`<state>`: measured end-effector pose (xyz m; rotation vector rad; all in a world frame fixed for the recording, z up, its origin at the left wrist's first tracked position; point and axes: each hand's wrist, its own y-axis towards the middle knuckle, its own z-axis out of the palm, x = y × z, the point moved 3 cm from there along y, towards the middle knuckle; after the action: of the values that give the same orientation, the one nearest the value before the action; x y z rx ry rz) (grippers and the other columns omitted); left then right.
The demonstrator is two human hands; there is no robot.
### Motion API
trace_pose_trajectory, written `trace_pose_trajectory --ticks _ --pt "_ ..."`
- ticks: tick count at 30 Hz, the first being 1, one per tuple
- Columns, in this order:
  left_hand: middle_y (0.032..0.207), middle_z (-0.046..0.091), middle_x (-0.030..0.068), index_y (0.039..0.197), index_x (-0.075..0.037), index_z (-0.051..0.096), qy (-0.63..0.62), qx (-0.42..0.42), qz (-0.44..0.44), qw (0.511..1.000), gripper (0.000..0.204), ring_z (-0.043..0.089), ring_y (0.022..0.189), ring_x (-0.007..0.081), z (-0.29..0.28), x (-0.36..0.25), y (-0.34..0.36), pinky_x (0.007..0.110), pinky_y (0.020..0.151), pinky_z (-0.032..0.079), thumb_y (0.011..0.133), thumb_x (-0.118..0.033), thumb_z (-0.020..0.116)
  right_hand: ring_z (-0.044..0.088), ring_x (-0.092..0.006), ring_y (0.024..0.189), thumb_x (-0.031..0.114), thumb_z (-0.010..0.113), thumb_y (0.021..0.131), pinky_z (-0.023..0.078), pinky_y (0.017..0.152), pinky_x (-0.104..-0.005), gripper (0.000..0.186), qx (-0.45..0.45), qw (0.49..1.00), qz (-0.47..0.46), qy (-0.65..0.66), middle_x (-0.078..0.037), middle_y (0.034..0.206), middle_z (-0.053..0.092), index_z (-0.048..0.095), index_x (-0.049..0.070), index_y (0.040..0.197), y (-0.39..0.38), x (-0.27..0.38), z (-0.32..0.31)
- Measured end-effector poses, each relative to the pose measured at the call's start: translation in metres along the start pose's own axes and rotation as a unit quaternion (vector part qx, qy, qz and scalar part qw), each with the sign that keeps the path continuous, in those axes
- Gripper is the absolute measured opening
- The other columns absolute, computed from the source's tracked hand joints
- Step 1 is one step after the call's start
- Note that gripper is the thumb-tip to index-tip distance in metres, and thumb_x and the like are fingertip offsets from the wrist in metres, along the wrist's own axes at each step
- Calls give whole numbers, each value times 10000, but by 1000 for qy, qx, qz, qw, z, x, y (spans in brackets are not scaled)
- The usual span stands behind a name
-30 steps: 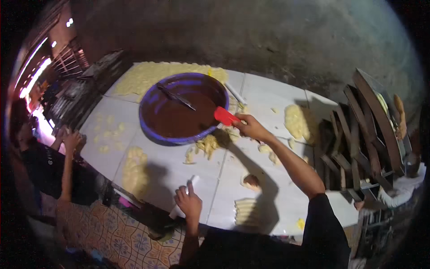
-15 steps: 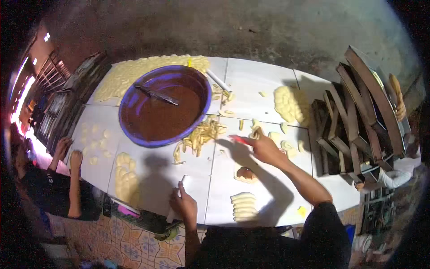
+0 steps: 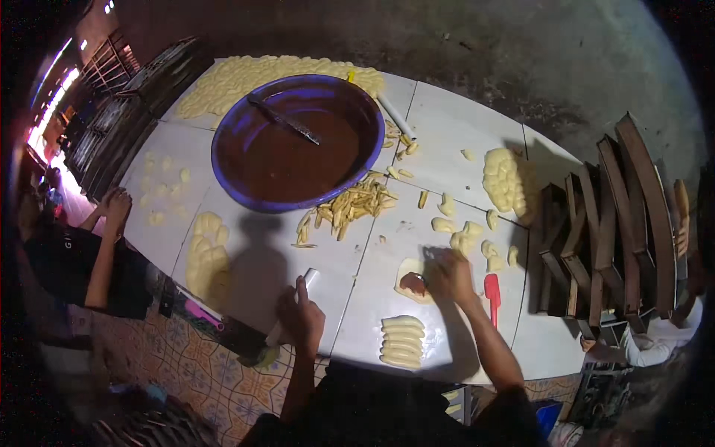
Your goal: The person places dough rolls onto a baking tray, separates dough portions by hand, flattens them with a roller and hands, adds chocolate and banana filling using a spatula, and rolls the dough up on the table.
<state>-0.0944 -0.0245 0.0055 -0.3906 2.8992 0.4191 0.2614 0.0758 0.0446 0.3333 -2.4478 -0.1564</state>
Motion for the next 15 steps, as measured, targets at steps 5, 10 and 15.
trace_pose_trajectory --ticks 5,10,15 --pt "1146 613 180 1429 -119 530 6 2 -7 1000 611 577 1062 374 86 56 -37 521 939 437 827 -75 627 622 -407 1076 121 676 860 520 935 -457 348 -12 977 -207 41 -189 1158 684 687 40 1198 134 89 82" --pt "1152 618 170 1443 -137 522 21 6 -13 1000 631 577 1083 360 43 22 -17 527 962 427 825 -83 638 634 -355 992 122 720 752 514 876 -457 315 -58 960 -262 -79 -163 1046 697 745 48 1057 172 70 114" --pt "1214 620 164 1434 -127 533 -9 -70 -3 997 613 569 1172 354 34 29 -21 532 1034 405 832 -95 643 672 -339 872 85 745 783 562 819 -400 359 36 992 -99 70 -185 990 704 736 -18 1127 135 87 75"
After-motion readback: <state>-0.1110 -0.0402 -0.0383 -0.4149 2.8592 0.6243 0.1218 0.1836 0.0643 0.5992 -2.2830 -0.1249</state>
